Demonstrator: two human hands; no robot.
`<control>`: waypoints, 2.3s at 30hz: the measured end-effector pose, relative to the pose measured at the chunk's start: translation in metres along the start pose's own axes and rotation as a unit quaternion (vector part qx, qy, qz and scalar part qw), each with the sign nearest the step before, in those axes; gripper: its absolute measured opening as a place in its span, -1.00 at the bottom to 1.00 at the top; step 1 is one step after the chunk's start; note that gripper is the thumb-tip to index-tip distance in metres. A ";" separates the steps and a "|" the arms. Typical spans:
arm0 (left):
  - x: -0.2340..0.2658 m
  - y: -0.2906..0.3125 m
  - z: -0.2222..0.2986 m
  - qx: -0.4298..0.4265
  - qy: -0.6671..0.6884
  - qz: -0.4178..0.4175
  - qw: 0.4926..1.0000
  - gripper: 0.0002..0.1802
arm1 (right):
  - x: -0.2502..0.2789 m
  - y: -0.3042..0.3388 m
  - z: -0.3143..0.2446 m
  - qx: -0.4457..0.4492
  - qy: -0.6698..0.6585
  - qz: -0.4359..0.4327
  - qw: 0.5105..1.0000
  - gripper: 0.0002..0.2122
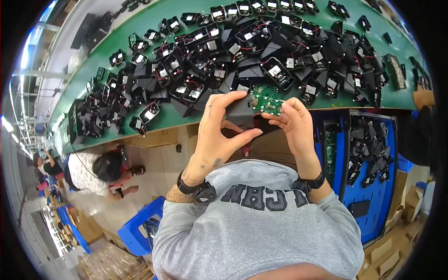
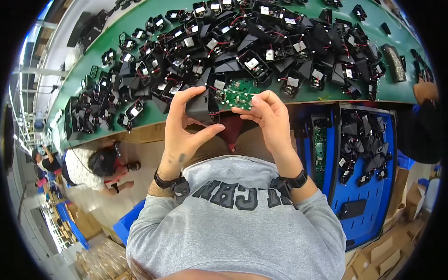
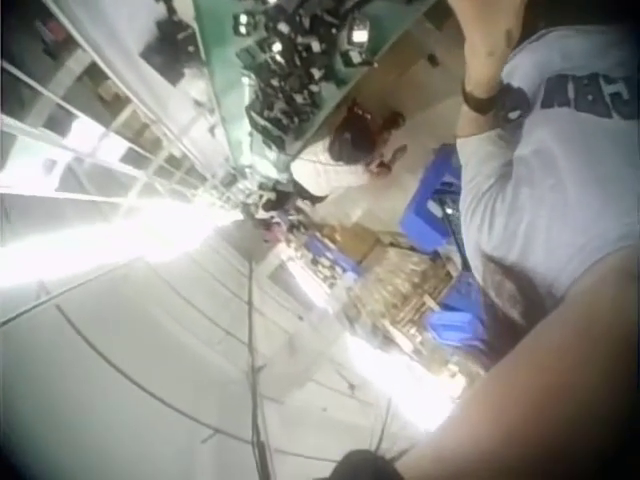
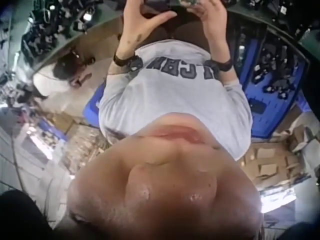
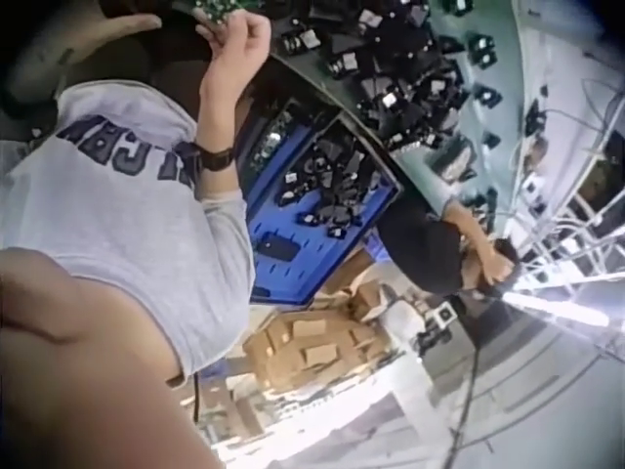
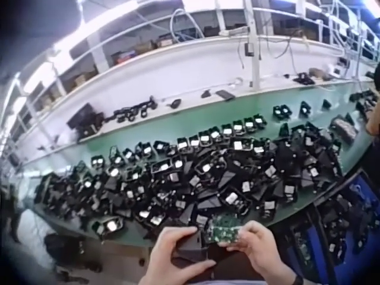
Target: Assembling circuit boards into black plastic housings on a production line.
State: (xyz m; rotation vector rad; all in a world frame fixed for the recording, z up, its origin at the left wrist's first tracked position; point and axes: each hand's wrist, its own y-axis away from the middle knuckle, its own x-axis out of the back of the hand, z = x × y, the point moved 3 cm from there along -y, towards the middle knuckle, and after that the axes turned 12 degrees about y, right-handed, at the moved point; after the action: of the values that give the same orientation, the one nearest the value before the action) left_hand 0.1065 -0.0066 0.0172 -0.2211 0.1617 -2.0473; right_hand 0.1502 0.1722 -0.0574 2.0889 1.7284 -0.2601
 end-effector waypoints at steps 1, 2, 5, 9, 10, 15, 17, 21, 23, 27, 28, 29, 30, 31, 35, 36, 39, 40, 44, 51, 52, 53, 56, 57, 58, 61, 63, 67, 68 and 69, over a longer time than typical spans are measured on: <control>-0.001 0.005 -0.003 0.003 -0.001 0.007 1.000 -0.25 | 0.000 0.002 0.002 0.000 -0.010 0.005 1.000 -0.89; -0.002 0.009 -0.007 0.004 0.019 0.025 1.000 -0.25 | 0.000 0.002 0.004 0.000 -0.021 0.011 1.000 -0.89; -0.002 0.016 -0.013 0.028 0.064 0.056 0.996 -0.22 | 0.001 0.003 0.011 -0.118 -0.162 0.031 0.979 -0.86; -0.004 0.019 -0.021 0.063 0.120 0.064 0.989 -0.19 | -0.005 0.002 0.030 -0.186 -0.255 -0.072 0.946 -0.82; -0.004 0.018 -0.022 0.076 0.127 0.058 0.987 -0.18 | -0.006 0.002 0.030 -0.186 -0.256 -0.071 0.946 -0.82; 0.000 0.007 -0.022 0.129 0.225 0.040 0.965 -0.23 | -0.008 -0.012 0.015 -0.067 -0.142 -0.058 0.986 -0.82; 0.003 0.000 -0.027 0.080 0.238 0.009 0.968 -0.22 | -0.012 -0.018 0.006 -0.023 -0.091 -0.061 0.994 -0.83; 0.010 -0.011 -0.023 0.106 0.247 -0.019 0.963 -0.21 | -0.021 -0.026 0.004 -0.021 -0.070 -0.050 0.996 -0.83; 0.013 -0.014 -0.024 0.141 0.262 -0.026 0.954 -0.20 | -0.022 -0.030 0.004 -0.014 -0.054 -0.022 0.998 -0.83; 0.021 -0.018 -0.029 0.130 0.255 -0.030 0.958 -0.20 | -0.022 -0.039 0.006 0.009 0.012 -0.002 1.000 -0.83; 0.022 -0.019 -0.030 0.137 0.271 -0.027 0.952 -0.20 | -0.023 -0.040 0.005 0.006 0.036 -0.011 0.999 -0.83; 0.024 -0.019 -0.031 0.144 0.287 -0.025 0.947 -0.20 | -0.024 -0.040 0.005 0.003 0.060 -0.020 0.998 -0.83; 0.025 -0.019 -0.032 0.145 0.289 -0.023 0.946 -0.20 | -0.023 -0.041 0.006 0.001 0.062 -0.020 0.998 -0.83; 0.026 -0.020 -0.034 0.145 0.303 -0.023 0.942 -0.19 | -0.021 -0.042 0.007 -0.007 0.076 -0.032 0.997 -0.83; 0.029 -0.019 -0.036 0.171 0.364 -0.032 0.915 -0.18 | -0.020 -0.044 0.008 -0.010 0.070 -0.022 0.997 -0.83; 0.029 -0.020 -0.038 0.171 0.365 -0.032 0.915 -0.18 | -0.021 -0.045 0.007 -0.011 0.071 -0.021 0.997 -0.83; 0.029 -0.020 -0.041 0.174 0.377 -0.045 0.909 -0.20 | -0.021 -0.046 0.003 -0.028 0.010 -0.005 1.000 -0.79; 0.029 -0.019 -0.042 0.177 0.384 -0.053 0.904 -0.22 | -0.023 -0.046 0.002 -0.028 0.010 -0.004 1.000 -0.79; 0.027 -0.019 -0.043 0.177 0.380 -0.062 0.906 -0.25 | -0.028 -0.046 0.003 -0.042 -0.004 -0.011 0.999 -0.78; 0.027 -0.019 -0.042 0.183 0.384 -0.060 0.903 -0.25 | -0.036 -0.045 0.002 -0.048 0.027 -0.021 0.998 -0.79; 0.027 -0.020 -0.042 0.185 0.385 -0.058 0.902 -0.25 | -0.035 -0.045 0.003 -0.048 0.027 -0.021 0.998 -0.79; 0.027 -0.020 -0.043 0.187 0.387 -0.056 0.901 -0.25 | -0.033 -0.045 0.005 -0.046 0.031 -0.037 0.998 -0.80; 0.028 -0.019 -0.045 0.180 0.373 -0.052 0.909 -0.26 | -0.031 -0.044 0.005 -0.047 0.025 -0.063 0.997 -0.81; 0.028 -0.019 -0.044 0.180 0.373 -0.053 0.908 -0.26 | -0.031 -0.043 0.004 -0.050 0.014 -0.073 0.996 -0.81; 0.027 -0.020 -0.043 0.184 0.377 -0.051 0.906 -0.25 | -0.031 -0.043 0.005 -0.051 0.014 -0.072 0.996 -0.81; 0.027 -0.020 -0.045 0.183 0.374 -0.055 0.908 -0.26 | -0.029 -0.044 0.008 -0.046 0.022 -0.071 0.996 -0.84; 0.027 -0.020 -0.046 0.179 0.366 -0.059 0.911 -0.27 | -0.029 -0.043 0.007 -0.017 0.058 -0.054 0.997 -0.85; 0.025 -0.019 -0.051 0.233 0.382 -0.056 0.893 -0.30 | -0.035 -0.040 -0.012 0.137 0.203 0.029 0.969 -0.90; 0.024 -0.019 -0.053 0.272 0.376 -0.070 0.883 -0.30 | -0.036 -0.041 -0.016 0.137 0.202 0.028 0.969 -0.90; 0.015 -0.022 -0.049 0.273 0.403 -0.077 0.870 -0.27 | -0.037 -0.042 -0.022 0.188 0.275 0.019 0.943 -0.90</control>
State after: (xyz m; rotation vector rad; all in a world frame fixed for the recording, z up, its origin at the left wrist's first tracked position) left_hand 0.0698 -0.0093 -0.0249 1.0162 0.0652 -2.1360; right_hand 0.0992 0.1543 -0.0311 2.6588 2.0712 0.0185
